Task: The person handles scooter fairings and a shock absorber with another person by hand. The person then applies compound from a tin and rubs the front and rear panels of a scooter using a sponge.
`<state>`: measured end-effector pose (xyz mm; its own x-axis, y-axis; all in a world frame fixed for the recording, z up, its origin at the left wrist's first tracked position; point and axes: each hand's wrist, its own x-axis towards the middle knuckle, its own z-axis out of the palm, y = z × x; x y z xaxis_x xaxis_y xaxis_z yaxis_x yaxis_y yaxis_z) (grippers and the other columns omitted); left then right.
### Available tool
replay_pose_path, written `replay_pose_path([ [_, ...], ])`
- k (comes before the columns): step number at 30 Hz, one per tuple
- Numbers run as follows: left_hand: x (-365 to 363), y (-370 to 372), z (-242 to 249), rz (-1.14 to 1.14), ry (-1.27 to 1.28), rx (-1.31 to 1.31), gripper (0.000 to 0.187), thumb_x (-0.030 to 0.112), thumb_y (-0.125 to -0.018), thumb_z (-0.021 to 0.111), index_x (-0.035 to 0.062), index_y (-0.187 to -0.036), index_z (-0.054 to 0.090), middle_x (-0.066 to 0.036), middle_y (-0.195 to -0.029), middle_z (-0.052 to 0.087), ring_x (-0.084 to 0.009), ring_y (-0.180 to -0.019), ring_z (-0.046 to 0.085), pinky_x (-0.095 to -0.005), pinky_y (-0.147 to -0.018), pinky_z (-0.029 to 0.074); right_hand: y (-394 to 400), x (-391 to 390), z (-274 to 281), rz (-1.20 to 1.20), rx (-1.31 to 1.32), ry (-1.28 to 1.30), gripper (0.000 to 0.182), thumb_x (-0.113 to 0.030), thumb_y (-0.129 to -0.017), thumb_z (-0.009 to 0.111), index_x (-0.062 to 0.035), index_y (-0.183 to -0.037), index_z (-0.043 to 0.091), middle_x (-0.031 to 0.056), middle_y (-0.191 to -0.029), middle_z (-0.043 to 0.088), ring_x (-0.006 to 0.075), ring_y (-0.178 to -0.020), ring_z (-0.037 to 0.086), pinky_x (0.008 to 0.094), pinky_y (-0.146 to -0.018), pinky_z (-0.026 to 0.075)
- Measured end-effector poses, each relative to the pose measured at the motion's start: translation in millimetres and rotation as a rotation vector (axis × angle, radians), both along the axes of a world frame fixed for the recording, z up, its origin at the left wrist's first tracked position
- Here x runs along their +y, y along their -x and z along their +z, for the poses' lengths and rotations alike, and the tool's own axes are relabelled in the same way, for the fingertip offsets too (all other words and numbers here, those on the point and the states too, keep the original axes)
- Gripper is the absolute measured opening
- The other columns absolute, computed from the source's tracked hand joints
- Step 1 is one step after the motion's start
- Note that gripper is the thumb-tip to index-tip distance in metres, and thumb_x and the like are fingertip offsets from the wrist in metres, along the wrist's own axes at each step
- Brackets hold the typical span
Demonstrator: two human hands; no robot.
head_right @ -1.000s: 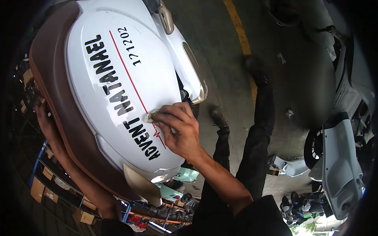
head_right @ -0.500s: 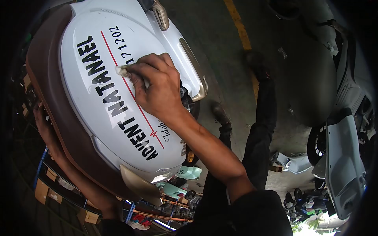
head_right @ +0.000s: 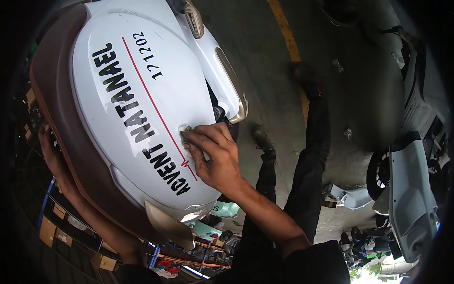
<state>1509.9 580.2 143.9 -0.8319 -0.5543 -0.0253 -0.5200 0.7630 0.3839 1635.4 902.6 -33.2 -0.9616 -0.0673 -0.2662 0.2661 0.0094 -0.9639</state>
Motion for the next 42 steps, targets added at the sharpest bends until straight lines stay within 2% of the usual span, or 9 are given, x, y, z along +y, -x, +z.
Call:
replay_pose_path([
  [4,7,3,4,0.083,-0.038,-0.014,0.039,0.037,-0.100,0.055,0.0060,-0.124,0.060,-0.007,-0.111,0.060,-0.0175,-0.104,0.059,-0.0321,-0.090,0.046,73,-19,-28,-0.042,0.111,0.016,0.026,0.005,-0.073,0.075,-0.0055,-0.096,0.076,0.0097,-0.099,0.069,0.0302,-0.091,0.059,0.0385,-0.080,0.051],
  [9,8,5,5,0.163,-0.077,-0.011,0.039,0.037,-0.100,0.055,0.0072,-0.125,0.060,-0.007,-0.108,0.060,-0.0166,-0.101,0.059,-0.0318,-0.089,0.046,10,3,-11,0.033,0.059,-0.021,0.028,0.007,-0.069,0.075,-0.0066,-0.094,0.077,0.0083,-0.100,0.070,0.0286,-0.093,0.060,0.0376,-0.080,0.053],
  [14,8,4,6,0.183,-0.087,-0.012,0.039,0.037,-0.099,0.055,0.0082,-0.125,0.060,-0.007,-0.106,0.060,-0.0156,-0.098,0.059,-0.0293,-0.086,0.046,67,-8,-25,-0.009,0.045,0.031,0.027,0.006,-0.070,0.076,-0.0068,-0.093,0.077,0.0074,-0.100,0.071,0.0285,-0.090,0.059,0.0372,-0.078,0.052],
  [17,7,4,5,0.209,-0.103,-0.021,0.039,0.037,-0.099,0.055,0.0080,-0.125,0.060,-0.007,-0.106,0.060,-0.0157,-0.098,0.058,-0.0287,-0.086,0.046,17,3,-23,0.030,0.092,-0.014,0.026,0.006,-0.070,0.076,-0.0064,-0.093,0.077,0.0069,-0.099,0.071,0.0284,-0.090,0.059,0.0368,-0.077,0.052],
  [21,8,4,4,0.118,-0.078,-0.001,0.040,0.037,-0.100,0.054,0.0063,-0.125,0.060,-0.006,-0.105,0.060,-0.0150,-0.097,0.058,-0.0296,-0.087,0.046,32,-6,-25,-0.013,0.158,-0.085,0.027,0.006,-0.070,0.076,-0.0060,-0.094,0.077,0.0073,-0.098,0.071,0.0285,-0.089,0.058,0.0363,-0.076,0.052],
  [26,-3,3,9,0.144,-0.091,-0.010,0.039,0.036,-0.101,0.053,0.0054,-0.124,0.061,-0.005,-0.111,0.059,-0.0152,-0.102,0.057,-0.0306,-0.088,0.046,83,-3,-50,0.018,0.025,0.006,0.016,0.000,-0.078,0.075,-0.0042,-0.093,0.077,0.0099,-0.100,0.072,0.0297,-0.093,0.062,0.0361,-0.084,0.051],
  [32,-2,3,6,0.188,-0.107,0.003,0.039,0.035,-0.101,0.053,0.0051,-0.124,0.062,-0.005,-0.114,0.059,-0.0155,-0.104,0.056,-0.0310,-0.089,0.046,7,13,-21,0.017,0.024,0.032,0.021,0.000,-0.074,0.080,-0.0068,-0.094,0.078,0.0067,-0.100,0.072,0.0246,-0.094,0.062,0.0364,-0.081,0.052],
  [38,2,2,4,0.182,-0.105,0.000,0.038,0.035,-0.101,0.053,0.0052,-0.124,0.062,-0.005,-0.113,0.059,-0.0155,-0.104,0.057,-0.0309,-0.089,0.046,77,-17,-40,-0.029,0.166,0.022,0.027,0.008,-0.069,0.076,-0.0067,-0.092,0.077,0.0072,-0.094,0.070,0.0277,-0.088,0.059,0.0369,-0.077,0.052],
  [42,5,5,4,0.180,-0.105,0.006,0.038,0.034,-0.101,0.053,0.0052,-0.124,0.062,-0.005,-0.113,0.059,-0.0154,-0.103,0.057,-0.0309,-0.089,0.046,31,-3,-26,-0.002,0.172,0.060,0.023,0.005,-0.069,0.077,-0.0073,-0.089,0.077,0.0077,-0.094,0.070,0.0287,-0.087,0.058,0.0371,-0.076,0.051],
])
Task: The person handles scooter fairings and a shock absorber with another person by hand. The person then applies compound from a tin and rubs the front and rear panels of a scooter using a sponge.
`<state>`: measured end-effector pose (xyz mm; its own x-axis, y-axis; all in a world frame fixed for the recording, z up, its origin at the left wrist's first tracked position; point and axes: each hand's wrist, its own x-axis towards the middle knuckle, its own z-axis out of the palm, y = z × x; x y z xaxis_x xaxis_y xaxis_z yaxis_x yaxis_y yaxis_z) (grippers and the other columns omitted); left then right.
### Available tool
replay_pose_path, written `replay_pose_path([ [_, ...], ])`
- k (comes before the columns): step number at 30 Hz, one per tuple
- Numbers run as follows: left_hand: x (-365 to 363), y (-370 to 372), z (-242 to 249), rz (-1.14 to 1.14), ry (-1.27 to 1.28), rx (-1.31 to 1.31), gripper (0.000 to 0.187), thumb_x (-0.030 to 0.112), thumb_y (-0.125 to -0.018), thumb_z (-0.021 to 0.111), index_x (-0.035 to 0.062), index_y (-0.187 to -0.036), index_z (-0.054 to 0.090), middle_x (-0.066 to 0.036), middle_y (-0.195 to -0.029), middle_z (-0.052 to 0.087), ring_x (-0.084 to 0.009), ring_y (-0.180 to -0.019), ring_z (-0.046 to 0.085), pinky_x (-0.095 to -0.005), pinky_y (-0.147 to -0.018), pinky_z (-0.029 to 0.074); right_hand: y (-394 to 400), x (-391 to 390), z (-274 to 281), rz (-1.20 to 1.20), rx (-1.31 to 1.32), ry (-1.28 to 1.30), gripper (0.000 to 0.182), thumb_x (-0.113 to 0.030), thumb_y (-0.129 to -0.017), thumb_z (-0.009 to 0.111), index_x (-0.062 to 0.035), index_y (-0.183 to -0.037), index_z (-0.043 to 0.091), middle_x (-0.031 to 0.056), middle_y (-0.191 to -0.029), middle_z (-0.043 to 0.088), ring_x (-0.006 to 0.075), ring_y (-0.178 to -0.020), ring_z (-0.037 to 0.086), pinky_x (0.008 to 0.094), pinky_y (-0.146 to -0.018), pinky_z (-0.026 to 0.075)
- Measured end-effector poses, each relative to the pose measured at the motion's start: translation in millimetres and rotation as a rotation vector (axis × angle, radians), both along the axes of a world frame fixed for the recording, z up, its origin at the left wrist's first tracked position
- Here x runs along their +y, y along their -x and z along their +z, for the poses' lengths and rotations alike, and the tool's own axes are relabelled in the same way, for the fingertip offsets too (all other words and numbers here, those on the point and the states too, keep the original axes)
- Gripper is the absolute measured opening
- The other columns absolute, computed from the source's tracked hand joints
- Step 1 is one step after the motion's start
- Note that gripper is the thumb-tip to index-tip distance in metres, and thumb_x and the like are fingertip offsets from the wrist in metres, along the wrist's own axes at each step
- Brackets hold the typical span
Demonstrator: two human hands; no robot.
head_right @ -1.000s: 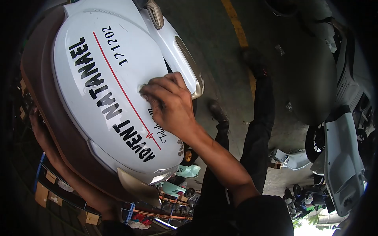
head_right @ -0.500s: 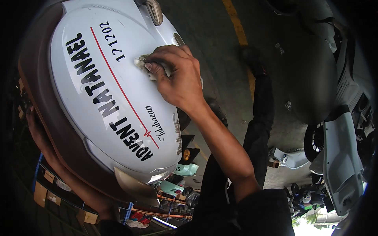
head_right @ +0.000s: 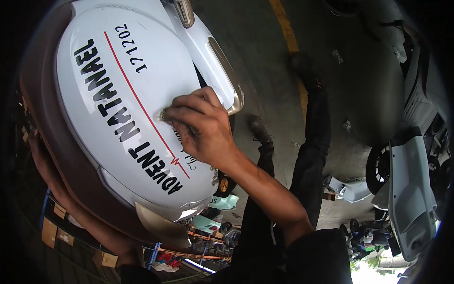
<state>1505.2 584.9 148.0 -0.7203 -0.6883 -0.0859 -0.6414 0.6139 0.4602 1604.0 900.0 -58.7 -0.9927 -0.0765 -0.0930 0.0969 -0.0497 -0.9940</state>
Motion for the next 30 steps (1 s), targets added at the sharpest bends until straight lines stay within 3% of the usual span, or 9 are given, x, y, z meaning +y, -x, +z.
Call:
replay_pose_path([
  [6,1,0,3,-0.011,0.002,0.008,0.038,0.034,-0.101,0.054,0.0053,-0.124,0.062,-0.005,-0.112,0.059,-0.0153,-0.102,0.057,-0.0309,-0.089,0.046,50,-10,-11,0.002,0.090,0.002,0.020,0.001,-0.074,0.077,-0.0049,-0.093,0.076,0.0078,-0.097,0.070,0.0273,-0.091,0.059,0.0373,-0.077,0.052],
  [8,-13,-2,4,-0.035,-0.024,-0.012,0.037,0.033,-0.101,0.054,0.0054,-0.124,0.062,-0.005,-0.111,0.059,-0.0151,-0.102,0.057,-0.0310,-0.089,0.046,31,16,-11,0.102,0.022,-0.040,0.019,0.001,-0.075,0.076,-0.0043,-0.094,0.076,0.0079,-0.097,0.070,0.0273,-0.091,0.060,0.0362,-0.078,0.052],
  [12,2,-2,2,0.053,-0.055,0.003,0.036,0.032,-0.101,0.054,0.0056,-0.124,0.062,-0.003,-0.113,0.059,-0.0156,-0.102,0.057,-0.0313,-0.090,0.046,-26,47,9,-0.001,-0.209,0.004,0.020,0.002,-0.075,0.079,-0.0053,-0.094,0.077,0.0088,-0.101,0.069,0.0247,-0.093,0.063,0.0348,-0.081,0.052],
  [15,7,-2,0,-0.006,-0.009,0.011,0.037,0.032,-0.101,0.054,0.0060,-0.125,0.062,-0.002,-0.112,0.058,-0.0153,-0.100,0.057,-0.0313,-0.090,0.045,-41,25,17,0.025,-0.124,0.008,0.023,0.002,-0.073,0.080,-0.0053,-0.094,0.077,0.0079,-0.101,0.068,0.0251,-0.093,0.061,0.0363,-0.080,0.052],
  [20,7,-1,1,-0.008,0.001,0.004,0.037,0.033,-0.101,0.054,0.0061,-0.125,0.062,-0.002,-0.111,0.059,-0.0151,-0.099,0.057,-0.0312,-0.090,0.045,27,-20,-8,-0.072,0.025,0.033,0.025,0.004,-0.071,0.079,-0.0054,-0.093,0.076,0.0092,-0.098,0.068,0.0275,-0.089,0.059,0.0371,-0.078,0.051],
  [23,7,0,-1,-0.008,0.000,-0.003,0.037,0.033,-0.100,0.054,0.0062,-0.125,0.061,-0.002,-0.111,0.059,-0.0150,-0.099,0.057,-0.0311,-0.090,0.045,61,-15,-16,-0.002,0.081,0.000,0.024,0.002,-0.072,0.078,-0.0075,-0.094,0.077,0.0091,-0.098,0.069,0.0270,-0.090,0.060,0.0362,-0.077,0.051],
  [27,8,-1,-1,-0.008,0.007,-0.002,0.037,0.033,-0.100,0.054,0.0063,-0.125,0.061,-0.002,-0.110,0.059,-0.0149,-0.099,0.056,-0.0309,-0.089,0.045,14,24,10,0.018,-0.017,-0.058,0.024,0.001,-0.073,0.079,-0.0082,-0.095,0.078,0.0086,-0.098,0.070,0.0248,-0.091,0.062,0.0358,-0.078,0.053],
  [30,7,1,-1,-0.013,0.009,-0.005,0.037,0.033,-0.100,0.055,0.0064,-0.125,0.061,-0.002,-0.110,0.059,-0.0148,-0.099,0.056,-0.0308,-0.089,0.045,-13,5,27,0.047,-0.007,-0.183,0.024,0.002,-0.072,0.079,-0.0082,-0.094,0.078,0.0086,-0.098,0.070,0.0264,-0.088,0.060,0.0355,-0.077,0.052],
])
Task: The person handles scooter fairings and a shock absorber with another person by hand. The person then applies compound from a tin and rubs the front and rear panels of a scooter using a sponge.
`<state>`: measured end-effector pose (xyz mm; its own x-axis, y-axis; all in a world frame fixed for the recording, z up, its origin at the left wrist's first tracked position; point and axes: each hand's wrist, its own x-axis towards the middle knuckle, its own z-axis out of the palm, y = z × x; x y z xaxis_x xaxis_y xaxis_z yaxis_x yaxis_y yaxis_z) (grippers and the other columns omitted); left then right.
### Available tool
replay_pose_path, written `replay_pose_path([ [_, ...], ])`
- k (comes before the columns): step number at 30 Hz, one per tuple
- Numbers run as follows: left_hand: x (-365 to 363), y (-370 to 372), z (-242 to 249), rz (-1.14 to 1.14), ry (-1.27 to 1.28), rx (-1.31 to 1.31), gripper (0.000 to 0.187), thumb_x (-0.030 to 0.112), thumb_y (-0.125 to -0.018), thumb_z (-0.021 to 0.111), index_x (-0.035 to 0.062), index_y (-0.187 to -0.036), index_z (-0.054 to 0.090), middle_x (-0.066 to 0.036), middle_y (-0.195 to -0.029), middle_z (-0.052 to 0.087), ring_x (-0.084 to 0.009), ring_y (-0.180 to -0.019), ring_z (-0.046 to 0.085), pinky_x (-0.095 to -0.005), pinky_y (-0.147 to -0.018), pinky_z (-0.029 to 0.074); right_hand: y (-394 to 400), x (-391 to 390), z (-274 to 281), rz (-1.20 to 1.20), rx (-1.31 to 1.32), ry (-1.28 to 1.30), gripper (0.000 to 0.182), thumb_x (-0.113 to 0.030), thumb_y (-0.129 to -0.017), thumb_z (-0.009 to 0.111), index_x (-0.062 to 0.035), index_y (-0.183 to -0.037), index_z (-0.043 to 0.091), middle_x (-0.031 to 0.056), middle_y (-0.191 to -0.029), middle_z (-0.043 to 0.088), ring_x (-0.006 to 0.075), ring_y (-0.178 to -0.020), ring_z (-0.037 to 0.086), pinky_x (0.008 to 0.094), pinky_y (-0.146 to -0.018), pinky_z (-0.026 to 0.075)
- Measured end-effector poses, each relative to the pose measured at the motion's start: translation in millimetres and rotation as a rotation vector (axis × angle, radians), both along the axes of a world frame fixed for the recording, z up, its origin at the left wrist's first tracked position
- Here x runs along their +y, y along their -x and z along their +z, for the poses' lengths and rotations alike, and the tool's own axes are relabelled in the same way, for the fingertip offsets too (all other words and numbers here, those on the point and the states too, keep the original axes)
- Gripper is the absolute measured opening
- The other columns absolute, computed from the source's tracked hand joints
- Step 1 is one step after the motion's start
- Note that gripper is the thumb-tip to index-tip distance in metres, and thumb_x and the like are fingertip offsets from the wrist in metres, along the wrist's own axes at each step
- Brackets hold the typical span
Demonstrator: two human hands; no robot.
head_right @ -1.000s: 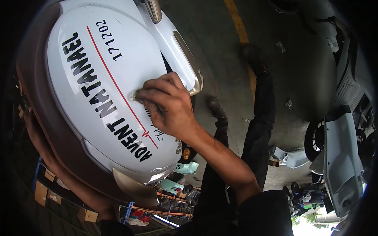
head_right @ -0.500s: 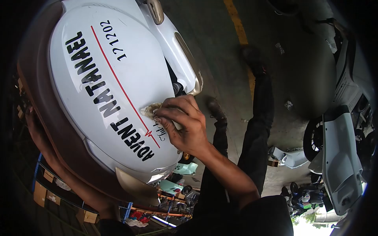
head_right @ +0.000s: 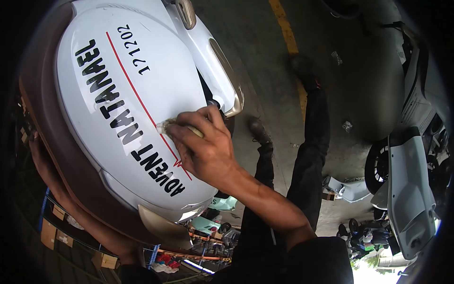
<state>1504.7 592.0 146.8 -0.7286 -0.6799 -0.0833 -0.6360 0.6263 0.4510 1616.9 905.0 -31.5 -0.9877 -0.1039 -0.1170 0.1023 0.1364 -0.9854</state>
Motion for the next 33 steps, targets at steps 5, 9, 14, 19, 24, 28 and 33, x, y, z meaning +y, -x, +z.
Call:
replay_pose_path([
  [5,5,1,0,-0.003,0.000,0.002,0.037,0.033,-0.100,0.055,0.0065,-0.126,0.061,-0.002,-0.109,0.059,-0.0146,-0.098,0.056,-0.0307,-0.089,0.045,72,-18,-26,-0.057,0.097,0.017,0.023,0.004,-0.070,0.076,-0.0063,-0.091,0.078,0.0086,-0.095,0.071,0.0289,-0.085,0.058,0.0367,-0.073,0.052],
  [9,5,0,0,-0.008,0.004,-0.002,0.037,0.034,-0.100,0.055,0.0069,-0.125,0.061,-0.002,-0.109,0.059,-0.0144,-0.098,0.056,-0.0305,-0.089,0.045,31,-1,-13,0.055,0.064,0.133,0.028,0.005,-0.067,0.076,-0.0060,-0.092,0.078,0.0078,-0.096,0.071,0.0281,-0.089,0.059,0.0366,-0.076,0.054],
  [14,0,-2,1,-0.011,-0.007,-0.017,0.035,0.036,-0.100,0.055,0.0086,-0.121,0.062,-0.002,-0.108,0.058,-0.0146,-0.099,0.056,-0.0306,-0.089,0.045,68,-14,-20,0.022,0.121,0.145,0.028,0.005,-0.068,0.075,-0.0067,-0.093,0.077,0.0062,-0.095,0.071,0.0284,-0.088,0.058,0.0362,-0.073,0.053],
  [19,11,1,-1,-0.025,-0.004,-0.001,0.034,0.036,-0.100,0.054,0.0088,-0.119,0.061,-0.003,-0.105,0.058,-0.0144,-0.100,0.057,-0.0311,-0.088,0.045,61,-15,-21,0.040,0.149,0.098,0.029,0.004,-0.067,0.077,-0.0061,-0.094,0.078,0.0074,-0.094,0.072,0.0267,-0.087,0.062,0.0349,-0.075,0.054],
  [24,5,1,1,-0.070,0.008,-0.021,0.032,0.035,-0.100,0.055,0.0086,-0.117,0.061,-0.004,-0.104,0.058,-0.0144,-0.100,0.057,-0.0306,-0.087,0.045,56,-6,-16,0.078,0.138,0.093,0.030,0.005,-0.066,0.077,-0.0050,-0.093,0.078,0.0084,-0.094,0.072,0.0265,-0.086,0.061,0.0348,-0.074,0.054],
  [28,0,0,-1,-0.121,0.065,-0.014,0.029,0.033,-0.100,0.054,0.0079,-0.113,0.061,-0.004,-0.101,0.058,-0.0141,-0.096,0.057,-0.0297,-0.085,0.045,60,-15,-20,0.019,0.164,0.110,0.028,0.005,-0.065,0.077,-0.0049,-0.091,0.078,0.0085,-0.093,0.072,0.0263,-0.086,0.062,0.0347,-0.075,0.053],
  [33,0,1,0,-0.097,0.046,-0.018,0.028,0.032,-0.101,0.054,0.0078,-0.112,0.061,-0.002,-0.099,0.057,-0.0127,-0.091,0.056,-0.0292,-0.081,0.045,61,-11,-20,0.050,0.143,0.126,0.030,0.006,-0.065,0.075,-0.0070,-0.092,0.078,0.0073,-0.094,0.072,0.0272,-0.087,0.060,0.0348,-0.074,0.053],
])
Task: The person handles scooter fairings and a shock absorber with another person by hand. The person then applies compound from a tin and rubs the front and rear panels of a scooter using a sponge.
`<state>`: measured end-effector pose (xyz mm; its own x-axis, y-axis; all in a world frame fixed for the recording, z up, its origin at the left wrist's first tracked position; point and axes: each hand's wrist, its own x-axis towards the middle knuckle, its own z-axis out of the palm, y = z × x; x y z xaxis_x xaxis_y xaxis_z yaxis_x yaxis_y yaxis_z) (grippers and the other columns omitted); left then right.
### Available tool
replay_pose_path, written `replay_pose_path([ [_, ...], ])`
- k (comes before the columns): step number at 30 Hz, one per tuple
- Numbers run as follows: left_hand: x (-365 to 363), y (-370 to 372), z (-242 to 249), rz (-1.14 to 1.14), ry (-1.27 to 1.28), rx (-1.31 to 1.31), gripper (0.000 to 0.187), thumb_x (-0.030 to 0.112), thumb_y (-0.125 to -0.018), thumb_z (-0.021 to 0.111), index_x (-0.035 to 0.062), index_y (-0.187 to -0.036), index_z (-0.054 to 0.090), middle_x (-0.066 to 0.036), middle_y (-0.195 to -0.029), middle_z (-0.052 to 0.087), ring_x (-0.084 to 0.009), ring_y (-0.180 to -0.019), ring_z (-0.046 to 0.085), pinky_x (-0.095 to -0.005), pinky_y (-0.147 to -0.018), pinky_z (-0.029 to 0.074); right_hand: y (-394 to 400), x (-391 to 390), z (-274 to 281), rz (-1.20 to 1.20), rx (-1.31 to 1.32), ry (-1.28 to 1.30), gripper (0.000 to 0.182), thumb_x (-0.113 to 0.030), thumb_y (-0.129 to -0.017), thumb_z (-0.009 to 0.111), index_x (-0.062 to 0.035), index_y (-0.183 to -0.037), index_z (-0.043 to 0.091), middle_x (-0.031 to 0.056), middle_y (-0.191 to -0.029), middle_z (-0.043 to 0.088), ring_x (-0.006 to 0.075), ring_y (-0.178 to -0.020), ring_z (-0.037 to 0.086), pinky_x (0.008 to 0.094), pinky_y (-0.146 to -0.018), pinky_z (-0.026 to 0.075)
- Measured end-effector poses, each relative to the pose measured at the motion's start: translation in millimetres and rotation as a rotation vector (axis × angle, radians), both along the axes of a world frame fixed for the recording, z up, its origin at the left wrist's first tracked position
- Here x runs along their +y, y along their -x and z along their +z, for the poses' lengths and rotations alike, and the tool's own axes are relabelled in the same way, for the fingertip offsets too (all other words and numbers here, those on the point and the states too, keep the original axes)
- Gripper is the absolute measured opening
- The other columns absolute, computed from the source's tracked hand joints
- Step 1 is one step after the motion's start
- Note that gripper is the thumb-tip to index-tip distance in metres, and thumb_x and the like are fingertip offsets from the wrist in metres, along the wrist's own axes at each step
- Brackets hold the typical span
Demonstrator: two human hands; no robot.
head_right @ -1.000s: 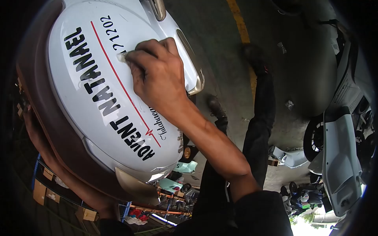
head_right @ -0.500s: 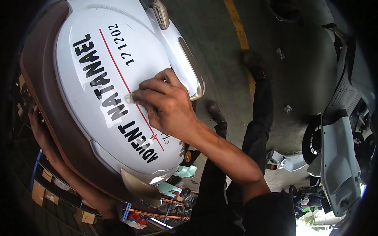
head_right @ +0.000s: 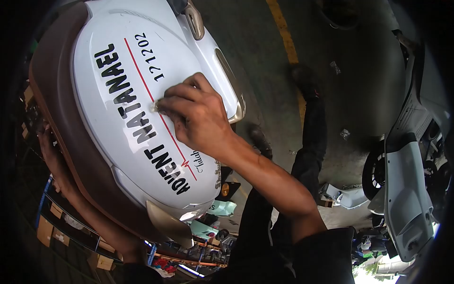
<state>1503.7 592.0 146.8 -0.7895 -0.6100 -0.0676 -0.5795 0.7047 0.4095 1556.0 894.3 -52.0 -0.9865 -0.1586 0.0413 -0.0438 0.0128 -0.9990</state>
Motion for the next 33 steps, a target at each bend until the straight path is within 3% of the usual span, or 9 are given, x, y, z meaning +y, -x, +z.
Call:
replay_pose_path([
  [2,2,-1,-3,-0.081,0.034,0.030,0.028,0.033,-0.101,0.054,0.0076,-0.111,0.061,-0.002,-0.098,0.057,-0.0124,-0.089,0.056,-0.0291,-0.081,0.045,-32,5,2,0.014,-0.041,0.009,0.031,0.008,-0.064,0.075,-0.0069,-0.090,0.078,0.0072,-0.094,0.072,0.0279,-0.087,0.059,0.0356,-0.073,0.054],
  [6,4,-1,0,0.046,-0.035,0.016,0.029,0.033,-0.101,0.053,0.0068,-0.113,0.061,-0.003,-0.100,0.057,-0.0134,-0.090,0.056,-0.0292,-0.082,0.045,27,-14,-6,-0.073,0.063,0.016,0.030,0.008,-0.064,0.074,-0.0058,-0.090,0.078,0.0068,-0.097,0.073,0.0266,-0.085,0.061,0.0352,-0.075,0.054],
  [11,-8,-2,0,-0.102,0.044,-0.006,0.030,0.033,-0.101,0.054,0.0070,-0.115,0.061,-0.004,-0.103,0.058,-0.0128,-0.092,0.057,-0.0289,-0.082,0.045,-31,6,2,0.023,0.008,-0.022,0.031,0.009,-0.063,0.073,-0.0056,-0.091,0.078,0.0067,-0.094,0.073,0.0257,-0.085,0.061,0.0348,-0.073,0.054],
  [17,-3,-2,2,0.042,-0.097,-0.031,0.032,0.034,-0.100,0.055,0.0080,-0.118,0.060,-0.004,-0.103,0.057,-0.0130,-0.094,0.056,-0.0291,-0.083,0.045,34,-16,-5,-0.102,0.092,0.002,0.030,0.006,-0.066,0.076,-0.0062,-0.092,0.078,0.0079,-0.094,0.072,0.0265,-0.085,0.061,0.0351,-0.073,0.053],
  [21,12,1,-5,-0.029,-0.021,0.046,0.030,0.034,-0.100,0.055,0.0084,-0.115,0.061,-0.003,-0.100,0.056,-0.0127,-0.092,0.056,-0.0291,-0.080,0.046,-22,5,10,0.004,-0.013,0.001,0.029,0.007,-0.064,0.076,-0.0082,-0.089,0.078,0.0054,-0.091,0.071,0.0272,-0.085,0.060,0.0358,-0.073,0.055],
  [27,2,1,-1,0.035,-0.082,0.015,0.029,0.033,-0.100,0.055,0.0082,-0.114,0.060,-0.003,-0.101,0.057,-0.0134,-0.094,0.056,-0.0300,-0.084,0.045,48,-18,-23,-0.035,0.113,0.083,0.026,0.006,-0.067,0.075,-0.0071,-0.089,0.078,0.0066,-0.090,0.071,0.0269,-0.086,0.059,0.0359,-0.073,0.053],
  [30,-8,-2,2,0.021,-0.028,0.003,0.032,0.035,-0.101,0.052,0.0072,-0.116,0.059,-0.005,-0.103,0.059,-0.0145,-0.096,0.059,-0.0297,-0.084,0.048,-25,18,-30,0.099,-0.091,0.068,0.022,0.005,-0.070,0.077,-0.0065,-0.089,0.078,0.0065,-0.092,0.072,0.0257,-0.089,0.061,0.0353,-0.079,0.054],
  [33,-3,-1,5,0.111,-0.105,-0.042,0.037,0.038,-0.101,0.049,0.0054,-0.116,0.058,-0.006,-0.107,0.060,-0.0152,-0.099,0.060,-0.0318,-0.086,0.048,-56,13,-55,-0.065,-0.399,0.047,0.018,0.004,-0.074,0.078,-0.0032,-0.090,0.077,0.0086,-0.094,0.073,0.0226,-0.092,0.065,0.0357,-0.083,0.052],
])
